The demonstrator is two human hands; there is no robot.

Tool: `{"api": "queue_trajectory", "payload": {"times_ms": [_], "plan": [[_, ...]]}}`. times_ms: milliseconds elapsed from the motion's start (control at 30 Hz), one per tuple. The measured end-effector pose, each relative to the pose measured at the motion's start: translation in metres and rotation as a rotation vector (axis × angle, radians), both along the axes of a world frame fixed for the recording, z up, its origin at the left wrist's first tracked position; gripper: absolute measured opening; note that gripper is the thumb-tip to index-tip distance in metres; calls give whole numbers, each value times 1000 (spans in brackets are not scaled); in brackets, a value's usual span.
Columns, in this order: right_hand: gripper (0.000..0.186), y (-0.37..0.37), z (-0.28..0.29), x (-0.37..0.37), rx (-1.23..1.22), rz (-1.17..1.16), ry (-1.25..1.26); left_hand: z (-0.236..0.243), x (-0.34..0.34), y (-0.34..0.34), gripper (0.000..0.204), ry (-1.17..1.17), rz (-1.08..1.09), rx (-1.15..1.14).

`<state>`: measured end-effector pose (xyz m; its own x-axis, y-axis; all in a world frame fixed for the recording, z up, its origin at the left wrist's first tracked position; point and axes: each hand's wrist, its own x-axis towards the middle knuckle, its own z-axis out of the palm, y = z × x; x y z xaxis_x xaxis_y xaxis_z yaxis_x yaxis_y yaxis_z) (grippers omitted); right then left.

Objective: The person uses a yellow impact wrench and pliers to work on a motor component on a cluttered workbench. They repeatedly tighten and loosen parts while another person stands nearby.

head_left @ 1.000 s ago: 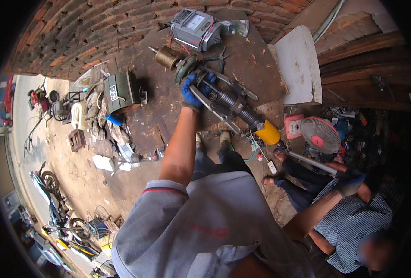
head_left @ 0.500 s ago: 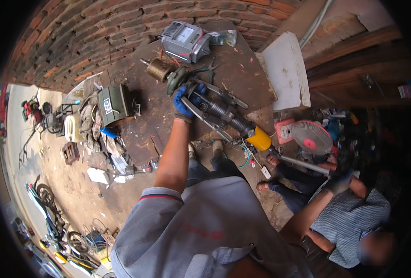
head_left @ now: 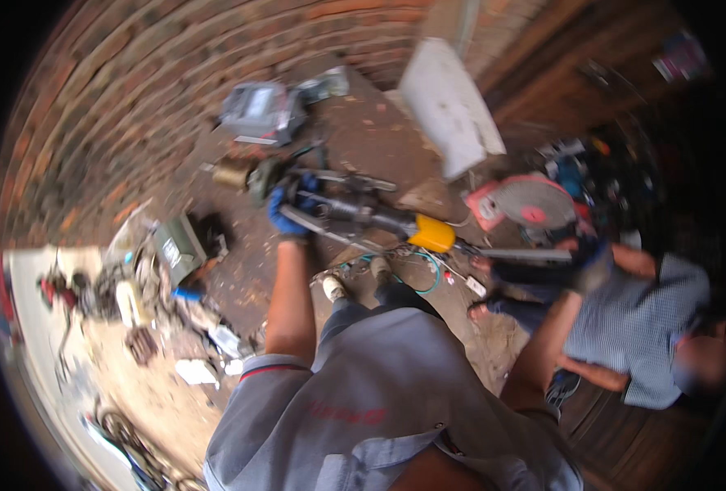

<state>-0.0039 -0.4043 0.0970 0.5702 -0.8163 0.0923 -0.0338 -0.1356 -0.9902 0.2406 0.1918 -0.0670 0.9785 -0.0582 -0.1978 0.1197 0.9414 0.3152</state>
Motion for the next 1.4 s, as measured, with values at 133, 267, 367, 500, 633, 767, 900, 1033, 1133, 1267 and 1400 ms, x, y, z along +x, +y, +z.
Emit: {"api": "queue_trajectory", "payload": {"times_ms": [133,267,367,500,633,767,900,1033,1133,1267,1400], "plan": [[20,174,109,45,-435,106,37,4,9,9,60,-142,-92,118],[25,114,109,2,-311,-80,177,6,8,23,50,-468,-351,-18],[36,19,54,-66,11,-586,760,-28,14,5,45,-322,-286,-54],[16,109,79,-14,27,-409,-151,-16,20,-41,44,-322,-308,45],[33,217,159,27,-528,-120,283,1,30,-48,44,-340,-303,111],[34,128,87,-3,-41,2,194,8,34,-60,43,-322,-292,114],[18,16,13,-59,345,-479,98,2,35,-62,42,-308,-313,121],[22,162,96,18,72,-322,-124,1,36,-47,42,-310,-286,135],[42,226,123,39,-302,-87,136,-1,36,-42,42,-329,-295,163],[32,143,123,-14,-179,-7,292,-3,37,-34,41,-317,-260,151],[22,24,21,-62,386,-420,103,-4,34,-45,41,-315,-283,141]]}}
